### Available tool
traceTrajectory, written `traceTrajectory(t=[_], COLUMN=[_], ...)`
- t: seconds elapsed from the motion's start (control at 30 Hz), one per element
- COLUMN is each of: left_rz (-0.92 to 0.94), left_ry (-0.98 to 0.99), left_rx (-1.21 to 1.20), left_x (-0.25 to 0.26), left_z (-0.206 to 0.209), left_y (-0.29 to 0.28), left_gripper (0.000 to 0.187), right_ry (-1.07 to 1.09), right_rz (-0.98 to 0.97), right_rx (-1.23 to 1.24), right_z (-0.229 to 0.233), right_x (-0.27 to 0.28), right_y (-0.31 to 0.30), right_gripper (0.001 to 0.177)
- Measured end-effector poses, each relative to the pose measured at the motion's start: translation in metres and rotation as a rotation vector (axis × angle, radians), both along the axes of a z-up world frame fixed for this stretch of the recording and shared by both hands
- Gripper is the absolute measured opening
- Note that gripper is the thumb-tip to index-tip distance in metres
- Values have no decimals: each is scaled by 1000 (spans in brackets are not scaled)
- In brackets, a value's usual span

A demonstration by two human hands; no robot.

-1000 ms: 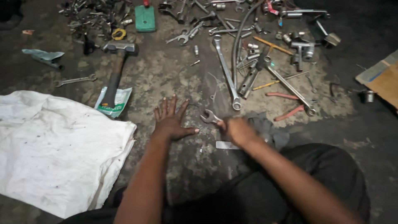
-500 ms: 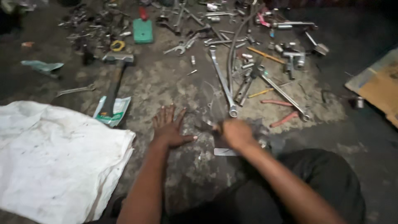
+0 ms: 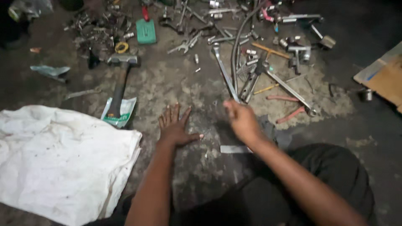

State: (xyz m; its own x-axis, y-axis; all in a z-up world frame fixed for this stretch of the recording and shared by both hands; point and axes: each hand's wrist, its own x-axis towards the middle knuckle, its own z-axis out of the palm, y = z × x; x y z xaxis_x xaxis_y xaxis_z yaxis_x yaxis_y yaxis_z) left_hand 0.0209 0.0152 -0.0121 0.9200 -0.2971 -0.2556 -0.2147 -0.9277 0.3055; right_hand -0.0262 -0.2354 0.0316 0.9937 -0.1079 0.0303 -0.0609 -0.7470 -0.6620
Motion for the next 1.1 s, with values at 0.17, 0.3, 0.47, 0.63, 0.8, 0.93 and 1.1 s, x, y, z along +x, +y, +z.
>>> traceTrajectory(t=[0.17,0.3,0.47,0.63,0.8,0.93,1.1], left_rz=[4,3,7,-6,6,-3,-7], left_ry=[33,-5,-14,64,-23,5,-30], left_rx=[20,12,6,51,-11,55,14], left_x=[0,5,3,0,-2,3,2], left_z=[4,6,3,12,-1,6,-3], left_y=[-3,0,1,-3,2,-4,1], left_gripper=[126,126,124,126,126,125,125], right_ry=[349,20,94,136,-26,306,-110], right_rz=[185,112,240,88,41,241,16], right_rx=[-266,-162,-423,-263,55,-410,67], right_z=[-31,-16,-36,-7,-16,-9,0], right_x=[-9,6,-16,4,-16,-6,6], right_y=[2,-2,3,-2,2,4,-6], right_gripper=[52,41,46,53,57,48,44])
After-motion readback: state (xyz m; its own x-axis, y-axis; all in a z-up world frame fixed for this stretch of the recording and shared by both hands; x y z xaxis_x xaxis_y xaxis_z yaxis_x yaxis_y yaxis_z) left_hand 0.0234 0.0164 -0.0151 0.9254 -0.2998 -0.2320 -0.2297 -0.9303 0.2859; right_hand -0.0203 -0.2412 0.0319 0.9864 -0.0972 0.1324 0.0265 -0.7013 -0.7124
